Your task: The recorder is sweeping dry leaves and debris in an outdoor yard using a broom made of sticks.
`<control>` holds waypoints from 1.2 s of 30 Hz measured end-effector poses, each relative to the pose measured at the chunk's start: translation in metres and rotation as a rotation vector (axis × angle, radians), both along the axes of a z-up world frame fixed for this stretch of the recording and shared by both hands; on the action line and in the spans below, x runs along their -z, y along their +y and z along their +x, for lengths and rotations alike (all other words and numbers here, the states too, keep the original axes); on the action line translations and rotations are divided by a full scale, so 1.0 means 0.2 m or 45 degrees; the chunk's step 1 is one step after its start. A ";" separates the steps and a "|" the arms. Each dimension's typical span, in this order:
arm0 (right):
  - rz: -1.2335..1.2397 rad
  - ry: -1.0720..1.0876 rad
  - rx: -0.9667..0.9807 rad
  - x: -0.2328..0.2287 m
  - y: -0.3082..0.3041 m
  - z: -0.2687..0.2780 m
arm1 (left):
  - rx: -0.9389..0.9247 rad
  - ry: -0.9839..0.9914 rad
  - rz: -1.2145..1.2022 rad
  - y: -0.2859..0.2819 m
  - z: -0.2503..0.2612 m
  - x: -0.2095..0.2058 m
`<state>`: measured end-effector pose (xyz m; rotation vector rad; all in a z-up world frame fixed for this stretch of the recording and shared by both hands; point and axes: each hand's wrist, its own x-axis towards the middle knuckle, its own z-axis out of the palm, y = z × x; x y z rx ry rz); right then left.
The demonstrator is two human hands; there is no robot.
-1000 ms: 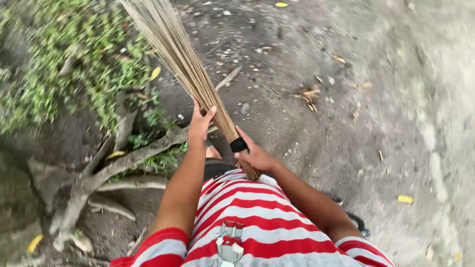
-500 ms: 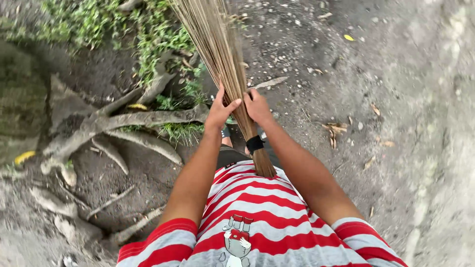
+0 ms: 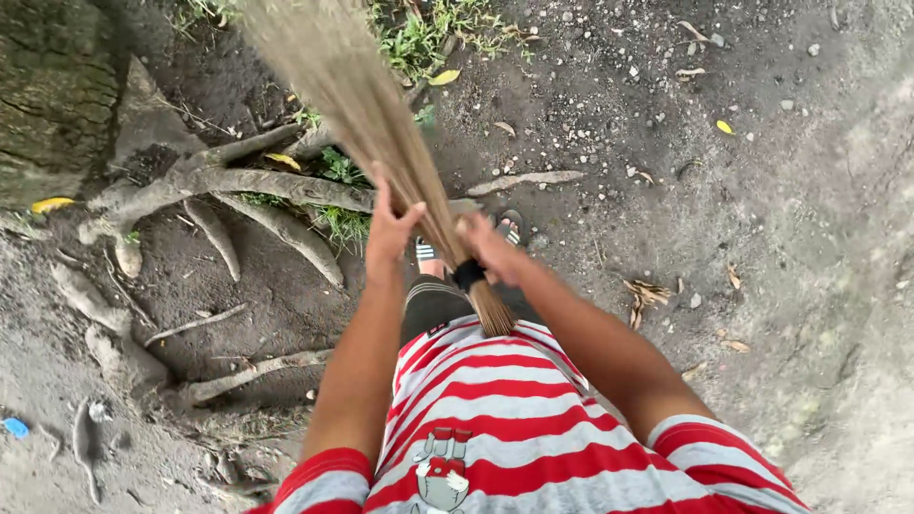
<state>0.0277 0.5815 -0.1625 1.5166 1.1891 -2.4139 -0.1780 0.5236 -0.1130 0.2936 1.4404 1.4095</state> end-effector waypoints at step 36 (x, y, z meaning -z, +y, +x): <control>-0.660 0.115 1.009 0.43 -0.13 -0.86 | 0.626 0.316 -0.140 -0.40 -0.88 -0.02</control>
